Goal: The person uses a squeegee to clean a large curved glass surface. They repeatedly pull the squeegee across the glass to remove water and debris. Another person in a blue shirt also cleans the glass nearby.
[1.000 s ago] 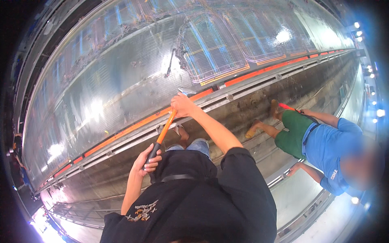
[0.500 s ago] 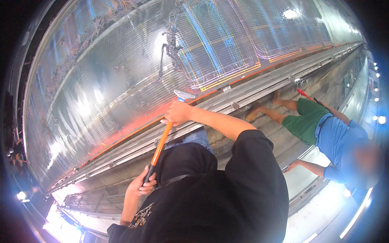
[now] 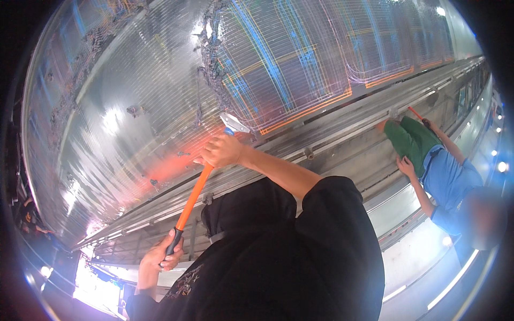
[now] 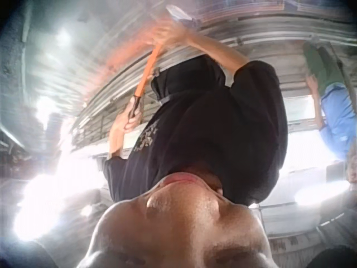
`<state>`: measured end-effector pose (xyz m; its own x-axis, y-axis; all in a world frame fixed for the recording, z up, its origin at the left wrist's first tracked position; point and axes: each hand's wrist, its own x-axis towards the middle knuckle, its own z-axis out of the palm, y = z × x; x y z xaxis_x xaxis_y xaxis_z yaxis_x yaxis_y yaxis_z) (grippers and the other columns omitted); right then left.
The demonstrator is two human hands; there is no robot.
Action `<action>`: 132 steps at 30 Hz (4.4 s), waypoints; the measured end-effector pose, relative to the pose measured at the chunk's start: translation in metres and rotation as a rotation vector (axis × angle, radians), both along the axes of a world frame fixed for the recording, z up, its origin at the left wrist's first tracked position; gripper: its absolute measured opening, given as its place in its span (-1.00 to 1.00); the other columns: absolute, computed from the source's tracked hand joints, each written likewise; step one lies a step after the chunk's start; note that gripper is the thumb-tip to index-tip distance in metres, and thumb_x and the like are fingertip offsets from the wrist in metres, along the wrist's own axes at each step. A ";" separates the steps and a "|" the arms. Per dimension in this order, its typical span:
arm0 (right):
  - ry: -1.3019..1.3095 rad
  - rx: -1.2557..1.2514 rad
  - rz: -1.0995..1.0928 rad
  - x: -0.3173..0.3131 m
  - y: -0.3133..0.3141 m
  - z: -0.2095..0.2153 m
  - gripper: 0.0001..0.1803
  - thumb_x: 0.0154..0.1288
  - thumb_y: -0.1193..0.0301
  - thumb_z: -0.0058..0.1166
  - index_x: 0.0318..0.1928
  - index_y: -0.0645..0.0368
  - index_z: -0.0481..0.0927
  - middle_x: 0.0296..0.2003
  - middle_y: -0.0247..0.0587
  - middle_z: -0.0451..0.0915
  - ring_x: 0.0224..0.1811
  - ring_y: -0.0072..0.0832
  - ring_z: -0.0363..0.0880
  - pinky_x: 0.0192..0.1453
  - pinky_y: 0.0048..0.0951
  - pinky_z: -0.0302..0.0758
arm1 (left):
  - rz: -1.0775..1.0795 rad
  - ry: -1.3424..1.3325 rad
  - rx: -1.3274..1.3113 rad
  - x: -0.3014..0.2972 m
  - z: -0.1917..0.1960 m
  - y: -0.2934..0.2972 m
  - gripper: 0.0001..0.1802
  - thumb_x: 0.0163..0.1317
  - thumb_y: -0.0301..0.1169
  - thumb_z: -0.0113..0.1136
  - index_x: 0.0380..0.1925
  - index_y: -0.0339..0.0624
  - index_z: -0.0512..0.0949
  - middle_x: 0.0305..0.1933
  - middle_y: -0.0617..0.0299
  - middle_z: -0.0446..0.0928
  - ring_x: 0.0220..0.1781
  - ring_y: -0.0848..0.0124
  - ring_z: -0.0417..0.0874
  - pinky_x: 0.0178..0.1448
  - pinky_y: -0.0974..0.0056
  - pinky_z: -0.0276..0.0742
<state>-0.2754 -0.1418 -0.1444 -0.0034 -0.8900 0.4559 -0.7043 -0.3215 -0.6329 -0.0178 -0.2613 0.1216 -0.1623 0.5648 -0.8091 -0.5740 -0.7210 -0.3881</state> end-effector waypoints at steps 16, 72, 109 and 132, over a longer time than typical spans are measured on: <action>-0.023 -0.102 0.016 -0.029 -0.081 -0.010 -0.40 0.32 0.04 0.27 -0.72 -0.01 0.29 -0.79 -0.38 0.33 -0.74 -0.47 0.44 -0.62 -0.44 0.35 | -0.060 -0.078 -0.022 -0.049 0.023 -0.064 -0.28 0.45 0.39 -0.23 -0.52 -0.03 0.27 -0.78 0.43 0.12 -0.90 0.61 0.06 -0.86 0.39 0.09; -0.045 0.018 -0.147 -0.003 0.053 0.002 -0.60 0.25 0.33 0.29 -0.68 0.08 0.45 -0.73 -0.30 0.41 -0.69 -0.30 0.44 -0.54 -0.29 0.39 | -0.003 -0.008 0.007 -0.022 0.010 0.050 -0.36 0.51 0.30 -0.18 -0.46 -0.04 0.28 -0.78 0.49 0.06 -0.89 0.63 0.06 -0.85 0.42 0.09; 0.118 0.214 0.085 -0.206 -0.299 -0.005 -0.39 0.60 -0.02 -0.24 -0.59 -0.04 0.55 -0.64 -0.18 0.54 -0.56 -0.07 0.55 -0.39 -0.03 0.47 | 0.535 0.131 -0.098 -0.168 -0.041 -0.181 -0.41 0.54 0.21 -0.12 -0.49 0.00 0.36 -0.81 0.47 0.19 -0.94 0.63 0.12 -0.96 0.40 0.01; -0.051 -0.091 -0.059 -0.071 -0.088 -0.008 -0.54 0.34 0.35 0.21 -0.71 0.06 0.39 -0.78 -0.27 0.34 -0.74 -0.26 0.36 -0.57 -0.24 0.33 | 0.278 0.031 -0.032 -0.071 0.000 -0.014 -0.37 0.52 0.29 -0.20 -0.49 0.01 0.26 -0.80 0.51 0.05 -0.93 0.63 0.01 -0.89 0.40 0.06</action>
